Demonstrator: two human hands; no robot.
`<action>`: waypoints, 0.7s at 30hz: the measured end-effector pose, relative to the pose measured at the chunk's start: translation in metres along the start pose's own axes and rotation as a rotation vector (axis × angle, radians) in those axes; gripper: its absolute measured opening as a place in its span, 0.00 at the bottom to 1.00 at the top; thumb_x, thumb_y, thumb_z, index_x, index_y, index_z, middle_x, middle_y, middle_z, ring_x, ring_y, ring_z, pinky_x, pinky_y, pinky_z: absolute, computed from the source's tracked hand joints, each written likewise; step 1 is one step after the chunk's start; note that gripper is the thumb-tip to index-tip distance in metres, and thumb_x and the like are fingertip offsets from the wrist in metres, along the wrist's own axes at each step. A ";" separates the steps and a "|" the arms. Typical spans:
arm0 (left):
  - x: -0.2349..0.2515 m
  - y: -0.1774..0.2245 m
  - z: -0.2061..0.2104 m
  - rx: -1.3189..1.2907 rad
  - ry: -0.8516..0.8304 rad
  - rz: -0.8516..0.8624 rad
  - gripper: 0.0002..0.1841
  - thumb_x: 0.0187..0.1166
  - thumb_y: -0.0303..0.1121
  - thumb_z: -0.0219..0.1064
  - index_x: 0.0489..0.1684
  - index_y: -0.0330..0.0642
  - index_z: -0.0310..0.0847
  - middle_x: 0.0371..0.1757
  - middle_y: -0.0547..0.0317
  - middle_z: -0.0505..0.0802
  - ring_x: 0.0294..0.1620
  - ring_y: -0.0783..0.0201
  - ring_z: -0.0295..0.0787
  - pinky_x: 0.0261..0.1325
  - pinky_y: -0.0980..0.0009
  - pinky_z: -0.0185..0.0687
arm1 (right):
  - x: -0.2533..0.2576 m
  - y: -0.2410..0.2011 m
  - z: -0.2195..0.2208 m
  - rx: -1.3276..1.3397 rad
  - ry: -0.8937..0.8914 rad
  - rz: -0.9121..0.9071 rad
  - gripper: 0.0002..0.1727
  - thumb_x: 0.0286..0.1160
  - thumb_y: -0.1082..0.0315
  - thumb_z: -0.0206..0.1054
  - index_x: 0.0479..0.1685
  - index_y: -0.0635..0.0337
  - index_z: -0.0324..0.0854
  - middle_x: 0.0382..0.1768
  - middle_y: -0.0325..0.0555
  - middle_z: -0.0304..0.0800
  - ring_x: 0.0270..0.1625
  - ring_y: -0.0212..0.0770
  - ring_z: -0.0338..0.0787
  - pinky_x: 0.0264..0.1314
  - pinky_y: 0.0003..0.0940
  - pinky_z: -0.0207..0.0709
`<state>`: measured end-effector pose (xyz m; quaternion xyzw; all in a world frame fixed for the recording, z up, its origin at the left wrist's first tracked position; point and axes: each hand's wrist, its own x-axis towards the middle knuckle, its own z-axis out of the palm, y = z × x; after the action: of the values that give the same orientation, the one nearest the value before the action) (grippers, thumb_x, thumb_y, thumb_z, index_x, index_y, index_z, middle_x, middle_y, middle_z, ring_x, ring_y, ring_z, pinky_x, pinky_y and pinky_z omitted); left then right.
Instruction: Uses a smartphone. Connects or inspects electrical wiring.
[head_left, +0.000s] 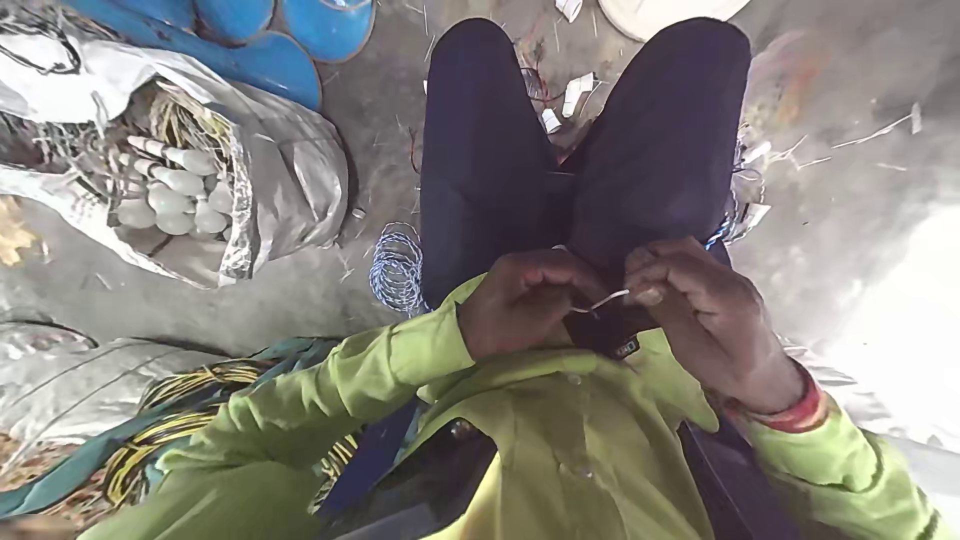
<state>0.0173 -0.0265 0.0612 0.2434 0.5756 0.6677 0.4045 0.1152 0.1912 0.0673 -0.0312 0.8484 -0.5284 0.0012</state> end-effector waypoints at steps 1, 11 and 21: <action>-0.001 -0.001 -0.003 -0.007 -0.032 0.008 0.13 0.79 0.26 0.57 0.43 0.28 0.88 0.46 0.53 0.93 0.45 0.71 0.88 0.47 0.72 0.86 | 0.002 0.000 0.000 -0.022 0.001 0.002 0.19 0.90 0.57 0.56 0.39 0.61 0.86 0.46 0.41 0.86 0.56 0.28 0.83 0.59 0.22 0.77; 0.013 0.016 -0.003 -0.402 0.161 -0.464 0.05 0.78 0.24 0.66 0.40 0.41 0.89 0.34 0.65 0.92 0.33 0.75 0.86 0.40 0.78 0.84 | 0.023 0.004 0.001 -0.125 0.268 0.006 0.26 0.79 0.57 0.72 0.69 0.66 0.81 0.62 0.53 0.89 0.64 0.39 0.88 0.68 0.36 0.82; 0.012 0.014 -0.004 -0.534 0.182 -0.571 0.04 0.76 0.29 0.68 0.39 0.45 0.90 0.32 0.63 0.91 0.29 0.74 0.86 0.34 0.78 0.85 | -0.001 -0.011 0.043 0.738 0.218 0.486 0.11 0.86 0.61 0.65 0.51 0.57 0.89 0.36 0.39 0.92 0.31 0.31 0.89 0.34 0.27 0.87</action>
<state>0.0038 -0.0192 0.0725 -0.1001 0.4599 0.6732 0.5704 0.1182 0.1480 0.0579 0.2271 0.5811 -0.7801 0.0472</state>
